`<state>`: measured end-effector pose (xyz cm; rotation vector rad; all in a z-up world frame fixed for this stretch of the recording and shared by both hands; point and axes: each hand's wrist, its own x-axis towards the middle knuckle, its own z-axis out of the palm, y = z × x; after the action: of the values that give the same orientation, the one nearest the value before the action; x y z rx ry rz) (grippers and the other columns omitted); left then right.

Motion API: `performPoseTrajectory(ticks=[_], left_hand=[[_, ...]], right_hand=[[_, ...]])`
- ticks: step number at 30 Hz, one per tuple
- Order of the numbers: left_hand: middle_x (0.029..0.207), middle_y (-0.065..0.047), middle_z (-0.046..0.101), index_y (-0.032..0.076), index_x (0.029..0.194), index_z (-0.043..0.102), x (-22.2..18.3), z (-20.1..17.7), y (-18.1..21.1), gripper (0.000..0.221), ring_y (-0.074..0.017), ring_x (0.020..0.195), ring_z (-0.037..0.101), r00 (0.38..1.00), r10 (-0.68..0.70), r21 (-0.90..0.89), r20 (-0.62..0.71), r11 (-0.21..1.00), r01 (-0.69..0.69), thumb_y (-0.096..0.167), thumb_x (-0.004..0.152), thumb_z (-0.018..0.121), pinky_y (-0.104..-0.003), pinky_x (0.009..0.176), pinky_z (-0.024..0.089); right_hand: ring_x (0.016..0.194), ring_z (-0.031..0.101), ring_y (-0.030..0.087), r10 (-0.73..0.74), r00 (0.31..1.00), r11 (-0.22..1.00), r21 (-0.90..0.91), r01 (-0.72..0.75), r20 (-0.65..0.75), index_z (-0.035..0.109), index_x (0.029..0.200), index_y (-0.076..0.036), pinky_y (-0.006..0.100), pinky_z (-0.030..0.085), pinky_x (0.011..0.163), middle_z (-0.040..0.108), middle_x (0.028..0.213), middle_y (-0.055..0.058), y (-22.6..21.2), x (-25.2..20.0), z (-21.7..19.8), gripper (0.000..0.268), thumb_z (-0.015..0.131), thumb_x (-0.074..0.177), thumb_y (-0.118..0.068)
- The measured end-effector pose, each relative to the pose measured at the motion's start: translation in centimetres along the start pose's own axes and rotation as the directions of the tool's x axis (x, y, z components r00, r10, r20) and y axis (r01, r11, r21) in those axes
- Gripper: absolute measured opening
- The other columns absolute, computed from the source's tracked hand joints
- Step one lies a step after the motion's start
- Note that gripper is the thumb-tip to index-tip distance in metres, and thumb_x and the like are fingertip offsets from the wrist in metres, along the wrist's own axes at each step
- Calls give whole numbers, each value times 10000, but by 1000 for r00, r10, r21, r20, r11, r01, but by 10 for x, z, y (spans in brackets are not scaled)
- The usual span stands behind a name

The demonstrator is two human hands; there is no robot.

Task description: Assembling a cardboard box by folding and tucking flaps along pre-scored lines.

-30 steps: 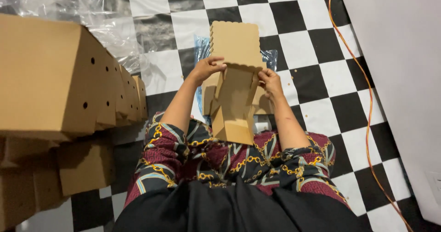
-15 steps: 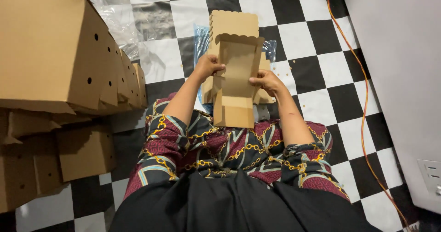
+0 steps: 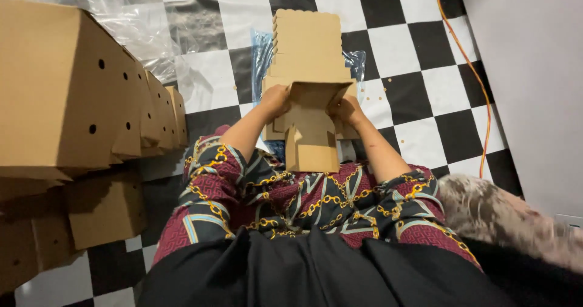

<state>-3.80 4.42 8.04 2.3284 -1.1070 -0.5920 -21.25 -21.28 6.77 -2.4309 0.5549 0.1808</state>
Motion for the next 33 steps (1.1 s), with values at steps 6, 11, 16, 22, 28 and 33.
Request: performPoseTrajectory(ticks=[6,11,16,22,28,33], left_hand=[[836,97,621,314,817,644,1,42,-28,156,-140,810,629,690,724,734,-4,471,-489,333,738,776,-309,665,552],[881,52,596,288,857,643,-6,46,-21,185,-171,836,593,611,790,770,-54,422,-478,419,768,741,-339,675,512],[1024,32,548,383,1157,647,-15,45,-9,442,-208,912,554,729,685,762,21,461,-455,553,766,762,-416,750,498],[1092,26,507,382,1076,643,-34,21,19,211,-220,982,504,844,518,743,142,507,-436,419,869,626,-437,810,430],[1097,31,514,302,1062,653,-34,18,0,192,-204,991,519,848,521,696,97,574,-432,343,902,554,-430,804,451],[1127,32,560,251,990,662,-22,42,-23,220,-221,996,546,849,521,649,87,617,-445,312,900,471,-438,787,474]], right_hand=[[1052,649,278,-480,877,876,40,481,-40,791,1119,-256,342,512,895,692,1154,36,-9,-36,-15,277,732,884,-390],[1063,628,312,-671,739,682,-434,589,-52,724,1213,-246,408,504,794,641,1168,82,-18,-59,-12,259,584,996,-238],[1015,624,254,-717,696,525,-643,557,17,702,1247,-339,395,487,754,611,1151,18,-43,-68,-26,319,518,989,-303],[957,587,276,-527,805,493,-674,550,272,613,1343,-458,476,453,789,549,1059,17,-65,-56,-19,395,515,960,-457],[979,617,250,-578,809,579,-643,501,110,692,1247,-453,441,474,791,586,1084,-7,-45,-63,-18,344,524,969,-338],[1112,606,229,-591,806,592,-661,462,35,707,1177,-400,442,462,826,609,1158,-52,-8,-58,-3,286,554,941,-344]])
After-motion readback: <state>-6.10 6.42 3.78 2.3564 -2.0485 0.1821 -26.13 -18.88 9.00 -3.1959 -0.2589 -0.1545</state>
